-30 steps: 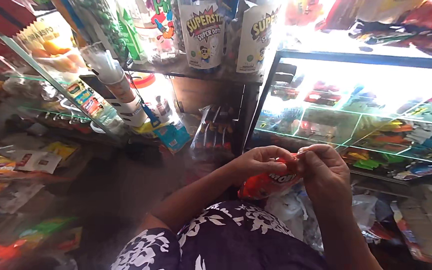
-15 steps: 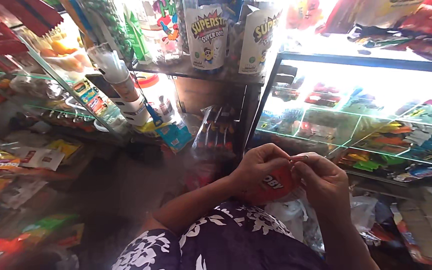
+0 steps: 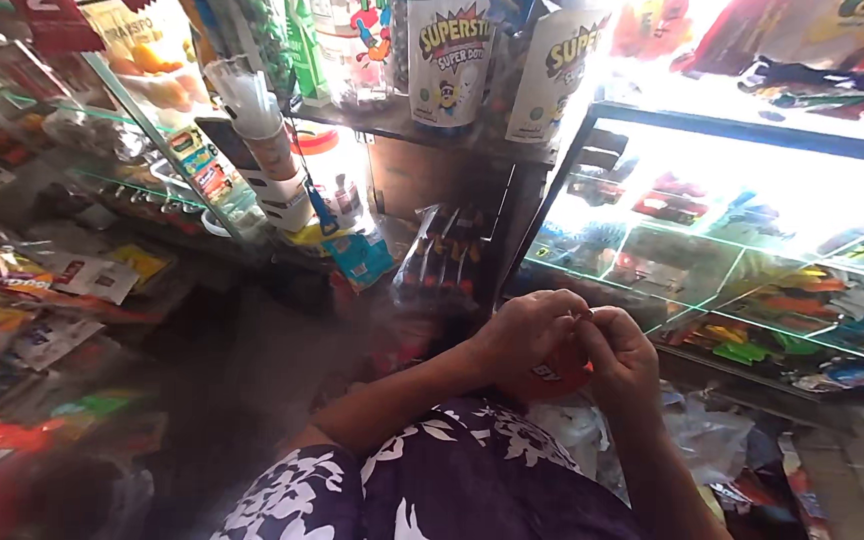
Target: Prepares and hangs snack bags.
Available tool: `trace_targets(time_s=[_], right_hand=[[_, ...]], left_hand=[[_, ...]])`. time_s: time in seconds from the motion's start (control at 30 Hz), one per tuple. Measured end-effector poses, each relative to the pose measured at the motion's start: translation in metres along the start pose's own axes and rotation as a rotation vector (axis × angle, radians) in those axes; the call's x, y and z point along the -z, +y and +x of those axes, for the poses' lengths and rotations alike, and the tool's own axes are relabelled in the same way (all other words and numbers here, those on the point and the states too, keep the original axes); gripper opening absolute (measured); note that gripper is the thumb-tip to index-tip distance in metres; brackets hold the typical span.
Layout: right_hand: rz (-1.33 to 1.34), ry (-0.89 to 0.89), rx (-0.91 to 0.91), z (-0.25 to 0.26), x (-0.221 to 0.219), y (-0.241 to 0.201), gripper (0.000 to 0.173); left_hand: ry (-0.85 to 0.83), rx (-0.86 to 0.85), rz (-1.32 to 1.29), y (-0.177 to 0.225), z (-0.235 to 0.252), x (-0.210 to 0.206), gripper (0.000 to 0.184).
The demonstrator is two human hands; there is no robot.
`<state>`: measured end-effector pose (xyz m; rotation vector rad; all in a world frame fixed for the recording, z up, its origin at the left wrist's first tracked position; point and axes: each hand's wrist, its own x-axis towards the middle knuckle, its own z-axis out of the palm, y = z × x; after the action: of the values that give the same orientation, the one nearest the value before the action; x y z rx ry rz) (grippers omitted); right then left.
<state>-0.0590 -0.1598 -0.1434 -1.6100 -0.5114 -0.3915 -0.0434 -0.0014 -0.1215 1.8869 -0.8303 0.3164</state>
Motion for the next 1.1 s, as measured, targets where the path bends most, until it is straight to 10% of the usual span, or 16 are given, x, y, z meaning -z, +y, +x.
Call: trace_targets(time_s=[1.1], right_hand=[[0.033,0.036,-0.055,0.013,-0.002,0.010,0.009]], left_hand=[[0.017,0.318,-0.156,0.009,0.006,0.013,0.017]])
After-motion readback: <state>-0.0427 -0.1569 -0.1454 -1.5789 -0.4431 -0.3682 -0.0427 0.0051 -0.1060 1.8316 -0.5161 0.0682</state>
